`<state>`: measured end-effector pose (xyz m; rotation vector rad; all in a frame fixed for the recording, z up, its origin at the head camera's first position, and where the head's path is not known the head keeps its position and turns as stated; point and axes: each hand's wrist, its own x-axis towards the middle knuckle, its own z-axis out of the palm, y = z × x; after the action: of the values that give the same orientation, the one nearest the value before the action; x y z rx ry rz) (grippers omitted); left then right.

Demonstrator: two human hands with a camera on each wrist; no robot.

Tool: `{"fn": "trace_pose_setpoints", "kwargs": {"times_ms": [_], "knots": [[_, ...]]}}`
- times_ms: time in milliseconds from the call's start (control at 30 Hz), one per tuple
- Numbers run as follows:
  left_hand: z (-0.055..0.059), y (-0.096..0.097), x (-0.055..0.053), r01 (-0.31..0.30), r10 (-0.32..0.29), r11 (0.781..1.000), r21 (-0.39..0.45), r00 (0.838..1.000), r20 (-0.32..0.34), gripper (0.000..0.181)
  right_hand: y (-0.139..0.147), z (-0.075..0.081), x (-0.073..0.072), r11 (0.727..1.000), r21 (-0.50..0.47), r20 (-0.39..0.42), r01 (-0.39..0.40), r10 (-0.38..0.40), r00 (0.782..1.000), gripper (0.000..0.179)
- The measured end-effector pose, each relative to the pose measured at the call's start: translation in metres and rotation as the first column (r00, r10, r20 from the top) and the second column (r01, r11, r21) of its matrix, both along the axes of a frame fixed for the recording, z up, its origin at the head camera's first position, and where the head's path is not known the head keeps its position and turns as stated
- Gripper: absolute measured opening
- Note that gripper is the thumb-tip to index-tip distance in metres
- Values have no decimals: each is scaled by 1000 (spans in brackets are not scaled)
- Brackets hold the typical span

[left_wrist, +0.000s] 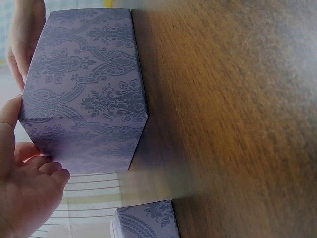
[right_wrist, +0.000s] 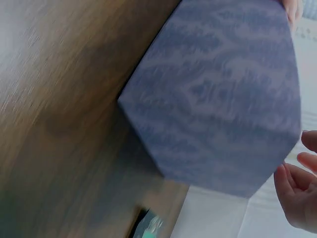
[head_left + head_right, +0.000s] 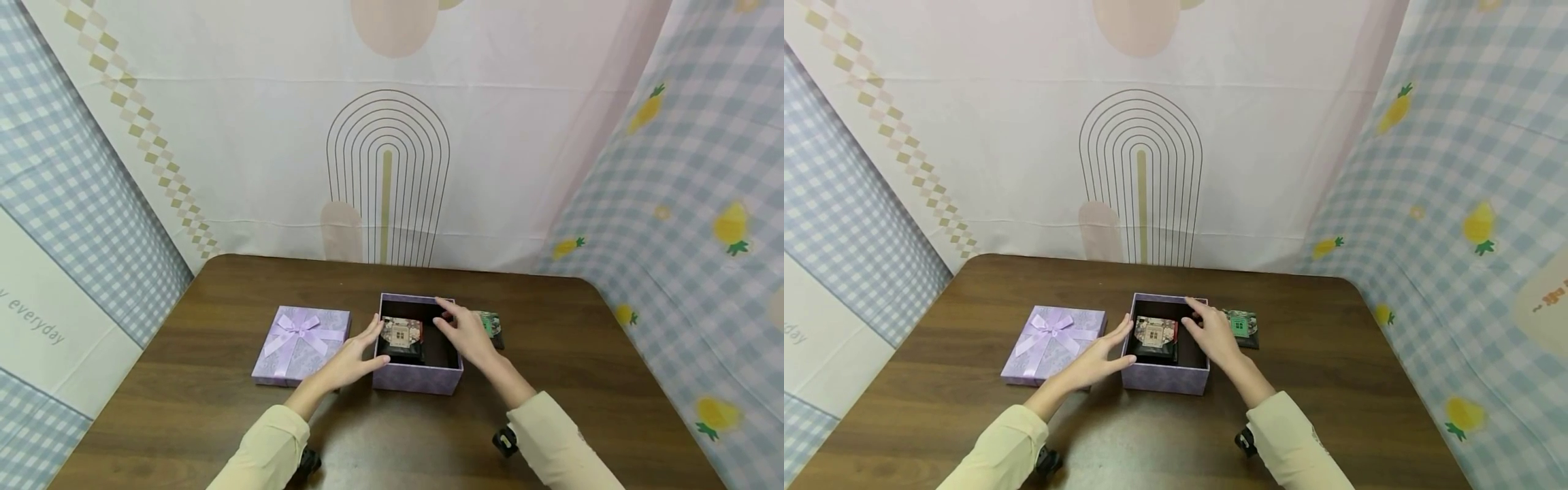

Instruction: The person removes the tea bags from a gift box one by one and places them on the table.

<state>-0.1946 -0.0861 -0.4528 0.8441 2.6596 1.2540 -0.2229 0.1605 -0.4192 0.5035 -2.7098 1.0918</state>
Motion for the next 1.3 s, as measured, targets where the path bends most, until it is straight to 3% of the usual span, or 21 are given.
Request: {"fn": "trace_pose_setpoints", "kwargs": {"times_ms": [133,233,600,800,933,1100,1300], "knots": [[-1,0,0,3,-3,1000,9,1000,-5,70,-14,1,3,999,-30,130,-42,46,990,42],[-1,-1,0,-4,4,1000,8,1000,6,70,-23,-1,2,997,-12,164,-70,71,984,41],[-3,-1,0,-6,6,1000,-6,1000,6,70,-42,-18,-1,974,211,252,-82,27,967,37],[-3,1,0,-3,2,1000,8,1000,7,70,-42,-22,0,929,326,375,-177,44,926,44],[-4,2,0,7,-7,1000,19,1000,11,69,-42,-21,1,923,317,435,-219,64,898,45],[-4,1,0,4,-4,1000,29,1000,11,69,-43,-21,0,929,292,419,-227,90,904,47],[-4,-1,0,2,-3,1000,28,1000,8,69,-45,-22,-2,935,299,391,-192,64,918,47]]}}
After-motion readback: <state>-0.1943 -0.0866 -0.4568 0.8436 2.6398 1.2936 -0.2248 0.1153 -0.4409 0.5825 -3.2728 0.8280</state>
